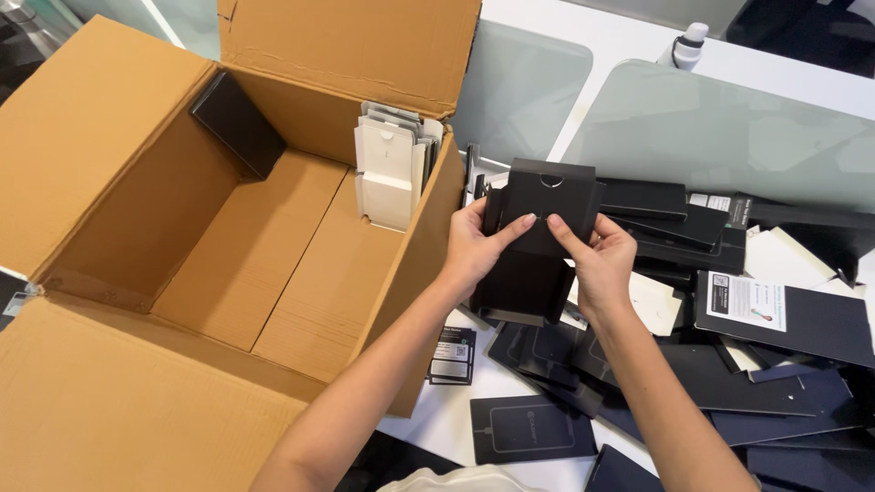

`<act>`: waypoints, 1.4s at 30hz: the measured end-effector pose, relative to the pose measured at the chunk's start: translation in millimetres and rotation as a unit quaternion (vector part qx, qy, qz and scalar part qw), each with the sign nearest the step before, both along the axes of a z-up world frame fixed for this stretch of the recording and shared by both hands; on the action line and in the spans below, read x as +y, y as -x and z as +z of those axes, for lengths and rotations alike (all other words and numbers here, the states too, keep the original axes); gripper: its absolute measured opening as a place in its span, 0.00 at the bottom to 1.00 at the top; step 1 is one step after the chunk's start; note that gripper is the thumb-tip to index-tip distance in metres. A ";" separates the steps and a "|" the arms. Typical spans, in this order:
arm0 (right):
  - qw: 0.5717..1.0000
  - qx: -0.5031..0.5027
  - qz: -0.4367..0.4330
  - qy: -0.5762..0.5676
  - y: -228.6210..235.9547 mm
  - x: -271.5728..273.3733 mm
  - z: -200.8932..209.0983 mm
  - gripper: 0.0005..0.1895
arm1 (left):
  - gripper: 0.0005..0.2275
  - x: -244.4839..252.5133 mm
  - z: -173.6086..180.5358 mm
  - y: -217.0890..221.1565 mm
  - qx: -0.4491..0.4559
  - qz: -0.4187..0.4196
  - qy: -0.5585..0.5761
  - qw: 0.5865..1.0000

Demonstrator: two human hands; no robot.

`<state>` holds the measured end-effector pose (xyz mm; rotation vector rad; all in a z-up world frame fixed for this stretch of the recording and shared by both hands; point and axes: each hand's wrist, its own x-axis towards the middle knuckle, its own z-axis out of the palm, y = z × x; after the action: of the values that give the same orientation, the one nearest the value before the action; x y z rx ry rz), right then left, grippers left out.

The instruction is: The person picks up small white boxes from a pile on a table, opens them to reveal black rectangular items inside, and places the white boxes into a large cardboard shipping box. The person repeats this process, handling the boxes and their contents by hand.

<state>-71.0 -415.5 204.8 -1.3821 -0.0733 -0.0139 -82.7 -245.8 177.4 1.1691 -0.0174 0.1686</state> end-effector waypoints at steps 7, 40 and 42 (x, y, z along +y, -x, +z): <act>1.000 0.014 -0.007 0.019 -1.8 2.5 5.2 0.13 | 0.13 -0.5 -1.4 -0.5 -0.006 0.010 -0.013 1.000; 0.977 -0.120 0.161 -0.074 -27.6 185.9 7.8 0.29 | 0.31 174.3 9.5 13.2 -0.123 0.304 -0.292 0.898; 0.976 -0.086 0.188 -0.073 -33.3 196.8 -3.0 0.30 | 0.26 208.9 -11.8 5.9 -0.072 0.278 -0.283 0.915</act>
<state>-37.7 -218.6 201.8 -1.1994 -0.4693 0.1752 -88.6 -36.9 165.5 1.7197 0.1478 0.7956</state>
